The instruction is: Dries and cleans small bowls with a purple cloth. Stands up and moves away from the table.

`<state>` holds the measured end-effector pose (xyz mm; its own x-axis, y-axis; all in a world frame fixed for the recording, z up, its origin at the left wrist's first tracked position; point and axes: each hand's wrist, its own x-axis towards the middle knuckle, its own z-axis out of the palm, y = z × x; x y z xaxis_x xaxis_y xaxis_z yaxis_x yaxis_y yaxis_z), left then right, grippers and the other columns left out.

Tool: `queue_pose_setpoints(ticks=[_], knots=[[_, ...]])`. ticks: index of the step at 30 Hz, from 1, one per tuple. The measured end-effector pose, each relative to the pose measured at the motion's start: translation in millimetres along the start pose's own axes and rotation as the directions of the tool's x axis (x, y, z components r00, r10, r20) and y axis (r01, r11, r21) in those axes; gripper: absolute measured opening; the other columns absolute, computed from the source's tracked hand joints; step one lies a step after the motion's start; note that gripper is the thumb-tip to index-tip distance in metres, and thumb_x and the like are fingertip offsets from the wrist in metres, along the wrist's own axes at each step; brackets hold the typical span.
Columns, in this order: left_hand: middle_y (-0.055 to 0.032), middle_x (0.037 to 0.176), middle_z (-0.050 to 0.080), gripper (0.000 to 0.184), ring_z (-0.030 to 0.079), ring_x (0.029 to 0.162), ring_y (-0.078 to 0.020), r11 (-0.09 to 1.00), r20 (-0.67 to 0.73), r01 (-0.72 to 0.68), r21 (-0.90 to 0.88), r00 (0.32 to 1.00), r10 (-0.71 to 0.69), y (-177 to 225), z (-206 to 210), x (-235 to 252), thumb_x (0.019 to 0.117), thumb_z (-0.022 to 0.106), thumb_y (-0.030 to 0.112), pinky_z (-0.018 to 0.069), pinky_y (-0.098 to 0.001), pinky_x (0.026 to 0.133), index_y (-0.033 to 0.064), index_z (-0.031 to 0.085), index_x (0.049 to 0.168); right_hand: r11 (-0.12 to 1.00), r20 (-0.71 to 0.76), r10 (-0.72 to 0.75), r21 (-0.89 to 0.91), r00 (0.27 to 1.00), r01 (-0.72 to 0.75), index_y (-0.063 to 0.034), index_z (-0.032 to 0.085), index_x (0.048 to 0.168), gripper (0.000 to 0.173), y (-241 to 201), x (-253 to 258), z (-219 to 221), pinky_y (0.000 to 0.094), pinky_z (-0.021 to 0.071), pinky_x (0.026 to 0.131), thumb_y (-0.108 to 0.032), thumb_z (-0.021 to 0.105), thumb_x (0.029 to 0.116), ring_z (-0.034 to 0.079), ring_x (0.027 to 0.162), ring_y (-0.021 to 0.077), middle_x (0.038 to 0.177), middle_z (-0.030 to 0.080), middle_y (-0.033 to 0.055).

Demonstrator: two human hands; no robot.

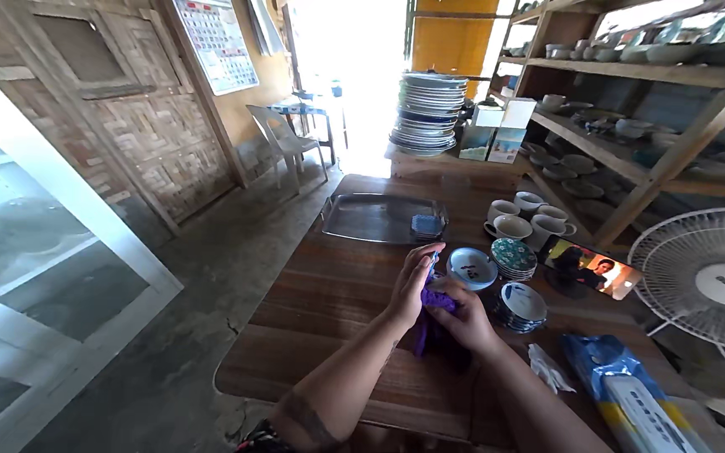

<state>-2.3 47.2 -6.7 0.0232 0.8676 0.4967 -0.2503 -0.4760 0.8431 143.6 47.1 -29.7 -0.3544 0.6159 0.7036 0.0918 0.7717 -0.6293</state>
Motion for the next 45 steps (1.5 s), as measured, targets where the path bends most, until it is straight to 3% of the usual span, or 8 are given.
queue_pose_setpoints(ticks=[7, 11, 15, 24, 29, 33, 39, 45], knots=[[-0.0140, 0.137, 0.057, 0.049, 0.049, 0.131, -0.0168, 0.996, 0.119, -0.071, 0.055, 0.991, 0.064, -3, 6, -4, 0.1053, 0.039, 0.032, 0.0380, -0.0346, 0.113, -0.0054, 0.059, 0.130, 0.921, -0.231, 0.124, -0.336, 0.965, -0.198, 0.0026, 0.071, 0.104, 0.030, -7, 3, 1, 0.0346, 0.0564, 0.086, -0.015, 0.075, 0.0798, 0.068, 0.096, 0.0219, 0.103, 0.070, 0.0169], [-0.0154, 0.136, 0.058, 0.046, 0.048, 0.133, -0.0182, 0.986, 0.160, -0.147, 0.084, 0.978, 0.133, -4, 11, -5, 0.1065, 0.039, 0.026, 0.0364, -0.0357, 0.115, -0.0062, 0.061, 0.129, 0.962, -0.398, 0.264, 0.037, 0.879, -0.272, -0.0002, 0.066, 0.107, 0.025, -6, 4, 0, 0.0194, 0.0566, 0.082, -0.011, 0.071, 0.0848, 0.067, 0.090, 0.0017, 0.097, 0.070, 0.0021], [-0.0179, 0.137, 0.059, 0.046, 0.049, 0.134, -0.0207, 0.977, 0.167, -0.190, 0.100, 0.971, 0.172, -8, 10, -3, 0.1064, 0.038, 0.025, 0.0355, -0.0373, 0.117, -0.0074, 0.061, 0.130, 0.919, -0.472, 0.360, 0.327, 0.805, -0.219, -0.0014, 0.064, 0.109, 0.024, -14, 8, 4, 0.0214, 0.0584, 0.082, -0.003, 0.069, 0.0860, 0.068, 0.090, 0.0040, 0.098, 0.071, 0.0003], [-0.0169, 0.140, 0.055, 0.047, 0.049, 0.133, -0.0187, 0.995, 0.109, 0.044, 0.094, 0.993, -0.054, -5, 7, -2, 0.1061, 0.029, 0.019, 0.0366, -0.0350, 0.115, -0.0040, 0.058, 0.134, 0.755, -0.158, 0.464, 0.586, 0.872, -0.295, -0.0073, 0.065, 0.107, 0.023, -23, 6, -5, 0.0236, 0.0596, 0.077, -0.007, 0.071, 0.0855, 0.070, 0.083, 0.0046, 0.092, 0.073, -0.0033], [-0.0124, 0.137, 0.054, 0.048, 0.055, 0.121, -0.0142, 0.986, 0.076, 0.164, -0.043, 0.984, -0.160, -3, 0, 2, 0.1050, 0.034, 0.028, 0.0461, -0.0308, 0.104, 0.0001, 0.055, 0.138, 0.831, 0.012, 0.350, 0.458, 0.937, -0.316, -0.0125, 0.075, 0.103, 0.024, -16, 3, -8, 0.0229, 0.0581, 0.085, -0.006, 0.077, 0.0796, 0.068, 0.093, 0.0001, 0.102, 0.074, -0.0085], [-0.0118, 0.136, 0.055, 0.045, 0.056, 0.121, -0.0150, 0.978, 0.033, 0.207, -0.012, 0.978, -0.206, 3, -4, 5, 0.1051, 0.035, 0.025, 0.0460, -0.0314, 0.104, 0.0019, 0.056, 0.137, 0.904, 0.046, 0.370, 0.213, 0.928, -0.371, -0.0009, 0.071, 0.108, 0.029, -10, 4, -3, 0.0206, 0.0563, 0.090, -0.005, 0.076, 0.0802, 0.067, 0.098, -0.0003, 0.106, 0.073, -0.0004], [-0.0155, 0.138, 0.056, 0.047, 0.050, 0.130, -0.0184, 0.998, 0.122, 0.016, 0.061, 0.992, -0.024, -3, 2, 1, 0.1050, 0.037, 0.027, 0.0391, -0.0349, 0.113, -0.0035, 0.058, 0.133, 0.906, -0.256, 0.387, -0.075, 0.886, -0.417, 0.0008, 0.067, 0.109, 0.030, -7, 6, -1, 0.0242, 0.0572, 0.081, -0.013, 0.075, 0.0838, 0.068, 0.087, 0.0045, 0.096, 0.072, 0.0054], [-0.0147, 0.145, 0.053, 0.049, 0.046, 0.138, -0.0189, 0.989, 0.163, 0.053, 0.139, 0.984, -0.075, -9, 6, -2, 0.1066, 0.034, 0.029, 0.0348, -0.0371, 0.118, 0.0010, 0.056, 0.140, 0.866, -0.436, 0.453, 0.421, 0.777, -0.268, -0.0026, 0.060, 0.108, 0.021, -18, 13, -2, 0.0240, 0.0593, 0.080, -0.003, 0.068, 0.0883, 0.069, 0.088, 0.0065, 0.095, 0.070, 0.0012]])
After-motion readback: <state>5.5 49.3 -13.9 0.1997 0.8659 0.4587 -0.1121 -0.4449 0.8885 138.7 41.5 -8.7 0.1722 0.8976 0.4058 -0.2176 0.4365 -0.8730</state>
